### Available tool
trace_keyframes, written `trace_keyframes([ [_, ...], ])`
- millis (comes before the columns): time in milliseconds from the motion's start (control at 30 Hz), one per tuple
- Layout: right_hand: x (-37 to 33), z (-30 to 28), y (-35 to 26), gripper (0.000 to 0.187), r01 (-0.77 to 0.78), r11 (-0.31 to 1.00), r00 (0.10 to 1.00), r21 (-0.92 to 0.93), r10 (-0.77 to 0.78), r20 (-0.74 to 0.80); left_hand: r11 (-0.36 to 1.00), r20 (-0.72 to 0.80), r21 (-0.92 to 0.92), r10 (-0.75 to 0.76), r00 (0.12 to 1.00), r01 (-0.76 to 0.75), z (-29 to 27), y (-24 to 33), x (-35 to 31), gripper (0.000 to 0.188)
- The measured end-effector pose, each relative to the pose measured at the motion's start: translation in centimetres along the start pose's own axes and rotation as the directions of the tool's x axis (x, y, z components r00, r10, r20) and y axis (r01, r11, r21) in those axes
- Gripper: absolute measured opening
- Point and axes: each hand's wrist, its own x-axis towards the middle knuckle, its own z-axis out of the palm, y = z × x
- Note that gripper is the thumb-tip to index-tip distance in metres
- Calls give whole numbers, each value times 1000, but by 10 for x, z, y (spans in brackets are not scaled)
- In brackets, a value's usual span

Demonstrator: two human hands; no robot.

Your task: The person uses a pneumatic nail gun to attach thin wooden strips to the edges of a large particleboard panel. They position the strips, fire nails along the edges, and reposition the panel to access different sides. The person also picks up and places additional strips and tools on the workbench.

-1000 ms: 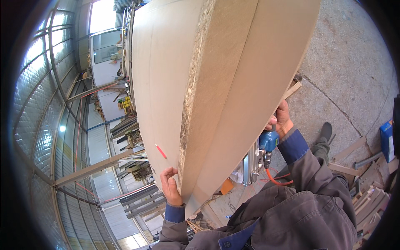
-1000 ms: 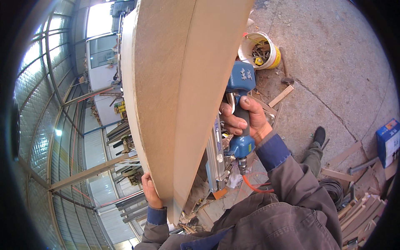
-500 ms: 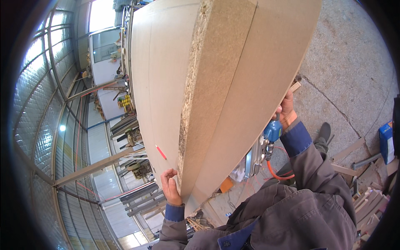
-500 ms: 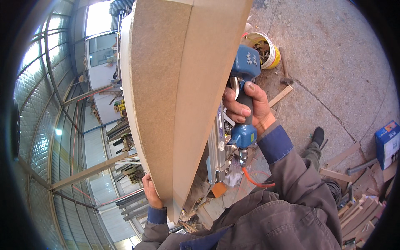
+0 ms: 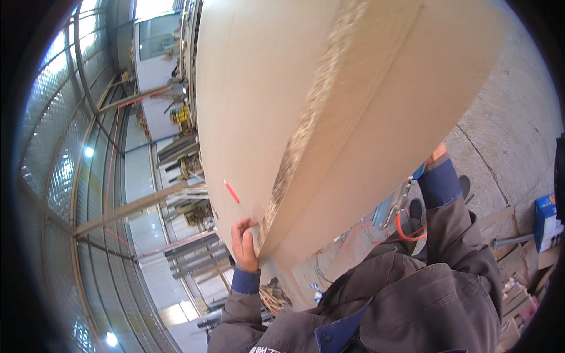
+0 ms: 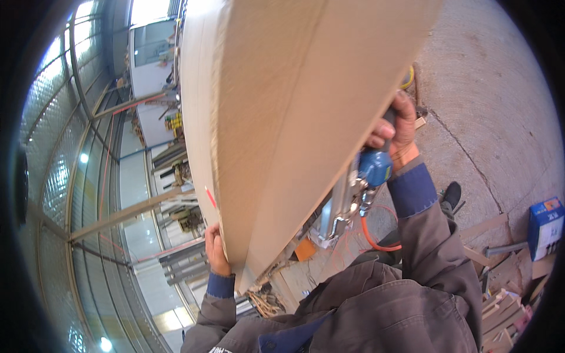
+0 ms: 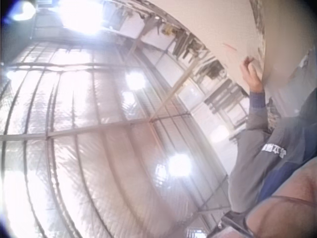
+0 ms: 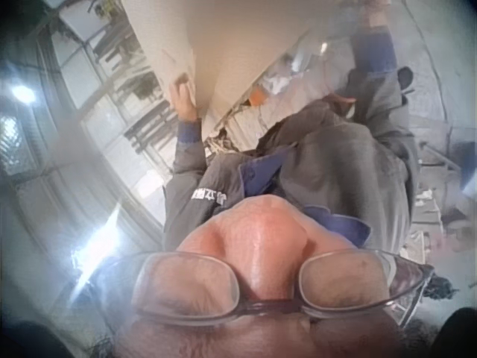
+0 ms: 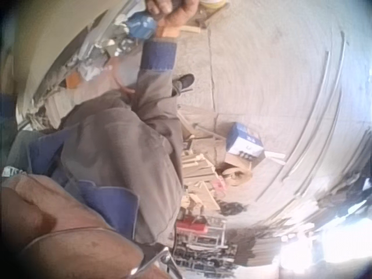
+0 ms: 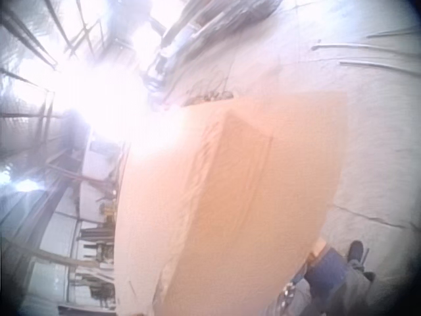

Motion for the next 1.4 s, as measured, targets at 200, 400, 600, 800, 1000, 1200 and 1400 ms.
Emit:
trace_keyframes([
  [200,-45,8,-32,29,109,932,731,-346,-311,-608,999,3,48,17,1000,-17,4,11,1,35],
  [400,-192,-40,-129,47,-103,911,845,-400,-133,-518,1000,-52,-21,7,999,-8,12,14,11,21],
  [600,-342,-52,-173,53,-381,711,331,-592,-492,-805,987,-154,-87,124,980,-139,18,4,6,25],
  [800,-450,-71,-213,47,-407,658,150,-634,-636,-757,860,-487,-117,387,783,-498,17,12,13,15],
  [1000,-433,-10,-154,49,-435,473,320,-766,-714,-623,524,-421,-402,623,659,-751,16,-13,-111,15],
  [1200,-433,56,-62,40,-380,259,375,-888,-834,-404,567,-183,-523,655,733,-637,-9,-138,-188,12],
  [1400,-466,126,-38,32,-463,120,397,-878,-858,-327,847,-340,-404,212,916,-346,-100,-272,-225,4],
])
